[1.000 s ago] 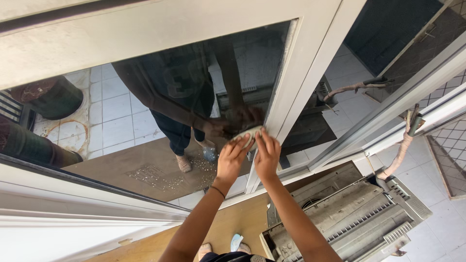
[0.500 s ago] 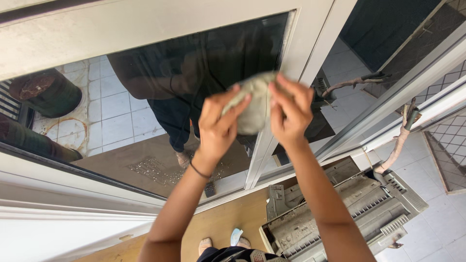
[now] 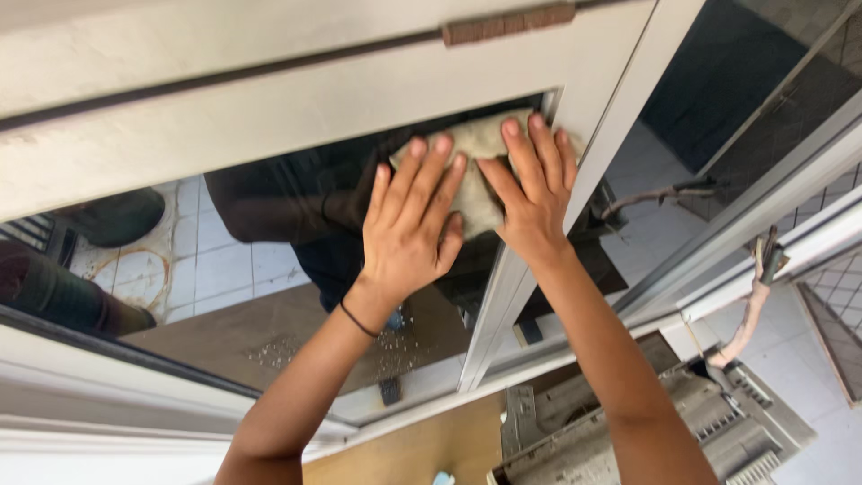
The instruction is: The person wipes a glass door panel using a cloth and a spray bottle, cleaning different areas of the glass surface.
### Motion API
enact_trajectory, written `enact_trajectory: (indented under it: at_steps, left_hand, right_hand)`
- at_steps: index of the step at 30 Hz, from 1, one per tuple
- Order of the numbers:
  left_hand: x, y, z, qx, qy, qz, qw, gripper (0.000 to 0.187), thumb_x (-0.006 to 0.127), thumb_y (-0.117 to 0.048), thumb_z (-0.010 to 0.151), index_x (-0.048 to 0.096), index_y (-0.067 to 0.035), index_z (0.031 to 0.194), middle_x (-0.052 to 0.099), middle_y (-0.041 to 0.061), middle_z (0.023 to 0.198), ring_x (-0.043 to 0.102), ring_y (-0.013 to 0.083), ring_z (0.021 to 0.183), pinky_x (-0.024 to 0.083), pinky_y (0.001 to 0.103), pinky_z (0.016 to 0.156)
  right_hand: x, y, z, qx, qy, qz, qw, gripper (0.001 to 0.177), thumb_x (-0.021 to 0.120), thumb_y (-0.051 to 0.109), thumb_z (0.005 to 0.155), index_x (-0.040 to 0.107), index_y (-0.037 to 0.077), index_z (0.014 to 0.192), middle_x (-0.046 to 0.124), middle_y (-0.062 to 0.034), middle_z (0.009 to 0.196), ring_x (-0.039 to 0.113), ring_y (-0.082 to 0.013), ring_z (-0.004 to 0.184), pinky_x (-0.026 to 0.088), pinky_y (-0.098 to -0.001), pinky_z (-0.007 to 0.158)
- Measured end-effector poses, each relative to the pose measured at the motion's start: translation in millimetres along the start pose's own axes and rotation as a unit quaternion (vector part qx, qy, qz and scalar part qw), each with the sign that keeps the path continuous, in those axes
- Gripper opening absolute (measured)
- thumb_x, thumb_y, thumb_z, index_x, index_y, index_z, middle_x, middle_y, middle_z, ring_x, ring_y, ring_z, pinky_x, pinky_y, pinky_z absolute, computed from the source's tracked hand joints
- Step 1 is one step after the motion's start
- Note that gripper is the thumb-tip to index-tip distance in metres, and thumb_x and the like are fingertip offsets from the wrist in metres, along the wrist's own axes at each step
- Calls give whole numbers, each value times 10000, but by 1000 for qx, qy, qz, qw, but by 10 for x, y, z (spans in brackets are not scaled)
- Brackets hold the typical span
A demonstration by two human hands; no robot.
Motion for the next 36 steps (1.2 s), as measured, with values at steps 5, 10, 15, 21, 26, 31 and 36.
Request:
enact_trajectory:
  at_steps: [5,10,15,21,26,31,36]
  left_hand:
    - [197,45,-268,15,-25,115,993,478,608,-69,1004,628,-144,1475,508,13,1569,474,194,1456,331,408,1241]
    - [353,78,-1075,-4,44,67,997,498,590,-85,929,647,-139,1420,541,20,1515,524,198,1381,384,411,1194]
    - [243,-15,-1629,-42,101,35,993,530,597,-68,883,653,-106,1409,575,45,1486,548,222,1349,408,424,1163]
    - [-226,35,-919,-42,-13,67,997,519,558,32,925,664,-132,1406,589,40,1487,517,234,1419,394,458,1194]
    - [-521,319,-310,-11,-56,120,991,438,583,-12,1023,664,-105,1443,566,34,1528,486,222,1463,372,449,1224]
    - [-388,383,-612,-13,-56,109,992,406,611,-8,1016,697,-123,1396,599,11,1486,521,184,1432,403,395,1218]
    - [-70,461,-1526,-37,22,46,998,415,622,-44,964,700,-117,1365,615,2,1454,539,187,1401,443,388,1194]
  right_hand:
    - [160,103,-248,63,-60,67,994,224,628,224,1016,833,138,1046,629,-26,1442,509,-287,1351,337,-443,1179]
    - [319,581,-1105,82,-29,105,991,209,611,185,1017,808,115,1025,629,-21,1405,484,-296,1299,390,-435,1130]
    - [182,968,-1588,89,111,151,978,238,617,93,965,809,82,1104,648,-28,1407,537,-261,1290,412,-408,1091]
    - [-153,905,-434,60,-18,138,988,259,593,148,935,767,53,1102,592,-91,1448,523,-353,1306,392,-477,1086]
    - [26,860,421,26,-76,85,993,208,622,151,1038,803,88,1120,610,-53,1459,496,-310,1370,377,-453,1110]
    - [269,1015,-16,34,-88,68,993,221,623,182,1065,836,136,1104,613,31,1454,482,-246,1346,374,-427,1108]
    - [609,1200,-1106,10,-49,91,995,195,651,270,1040,833,220,1091,588,65,1452,417,-220,1363,354,-434,1109]
Point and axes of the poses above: each hand's wrist, its own z-axis towards the middle knuckle, its own x-axis out of the palm, y = z × x, the point moved 3 cm from there along z, towards the middle knuckle
